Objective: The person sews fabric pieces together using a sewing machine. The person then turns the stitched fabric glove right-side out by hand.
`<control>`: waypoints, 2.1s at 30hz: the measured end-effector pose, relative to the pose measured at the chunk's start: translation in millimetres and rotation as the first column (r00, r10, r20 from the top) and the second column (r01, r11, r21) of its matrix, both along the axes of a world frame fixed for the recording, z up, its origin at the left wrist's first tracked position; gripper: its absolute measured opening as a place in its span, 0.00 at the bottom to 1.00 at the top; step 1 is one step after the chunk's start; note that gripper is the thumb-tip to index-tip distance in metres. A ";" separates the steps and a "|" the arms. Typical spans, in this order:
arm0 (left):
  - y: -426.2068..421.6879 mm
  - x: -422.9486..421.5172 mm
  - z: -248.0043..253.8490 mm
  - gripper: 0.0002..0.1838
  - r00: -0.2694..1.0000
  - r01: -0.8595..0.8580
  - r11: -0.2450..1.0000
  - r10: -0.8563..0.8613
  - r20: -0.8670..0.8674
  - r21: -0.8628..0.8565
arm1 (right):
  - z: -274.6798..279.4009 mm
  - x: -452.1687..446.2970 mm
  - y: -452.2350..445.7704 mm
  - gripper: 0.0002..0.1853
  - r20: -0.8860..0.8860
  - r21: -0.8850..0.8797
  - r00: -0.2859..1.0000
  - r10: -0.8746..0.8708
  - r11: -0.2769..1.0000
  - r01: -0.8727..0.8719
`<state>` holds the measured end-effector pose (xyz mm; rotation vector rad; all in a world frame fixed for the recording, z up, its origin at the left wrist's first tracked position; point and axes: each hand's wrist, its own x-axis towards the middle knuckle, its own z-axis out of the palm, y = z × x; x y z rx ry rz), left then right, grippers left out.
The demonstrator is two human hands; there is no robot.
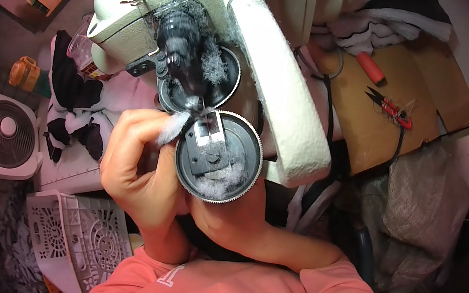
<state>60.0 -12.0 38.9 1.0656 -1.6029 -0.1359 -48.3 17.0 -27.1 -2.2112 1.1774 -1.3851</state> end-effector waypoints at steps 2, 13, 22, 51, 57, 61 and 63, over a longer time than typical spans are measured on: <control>-0.6 -0.5 -1.1 0.11 1.000 0.015 1.000 -0.015 -0.022 -0.003 | 0.1 -0.1 0.5 0.15 0.021 -0.001 1.000 -0.004 1.000 0.004; -6.3 3.5 -29.8 0.14 0.977 0.055 0.983 -0.089 -0.193 -0.175 | -2.0 -6.0 3.4 0.20 -0.066 -0.052 0.998 -0.014 0.999 0.011; 8.3 16.1 -17.1 0.15 0.934 -0.026 0.988 0.078 0.348 -0.151 | -21.5 -7.6 10.3 0.23 -0.764 -0.344 0.521 -0.381 0.923 0.171; -14.7 14.0 -1.8 0.07 0.946 0.323 0.943 -0.319 -0.060 0.077 | 2.2 5.6 4.1 0.18 0.026 -0.109 0.999 -0.045 0.993 0.048; -12.4 14.7 -7.7 0.06 0.968 0.240 0.970 -0.242 -0.064 -0.041 | -1.4 3.4 4.9 0.18 -0.016 -0.107 0.999 -0.032 0.994 0.030; -5.9 11.8 -10.5 0.06 0.973 0.171 0.985 -0.172 -0.157 -0.023 | 2.1 3.4 10.5 0.16 -0.027 -0.039 0.999 0.031 0.999 -0.032; -7.5 12.4 -11.3 0.06 0.973 0.177 0.984 -0.180 -0.146 -0.034 | 3.4 5.1 10.0 0.15 0.002 -0.029 1.000 0.028 0.999 -0.027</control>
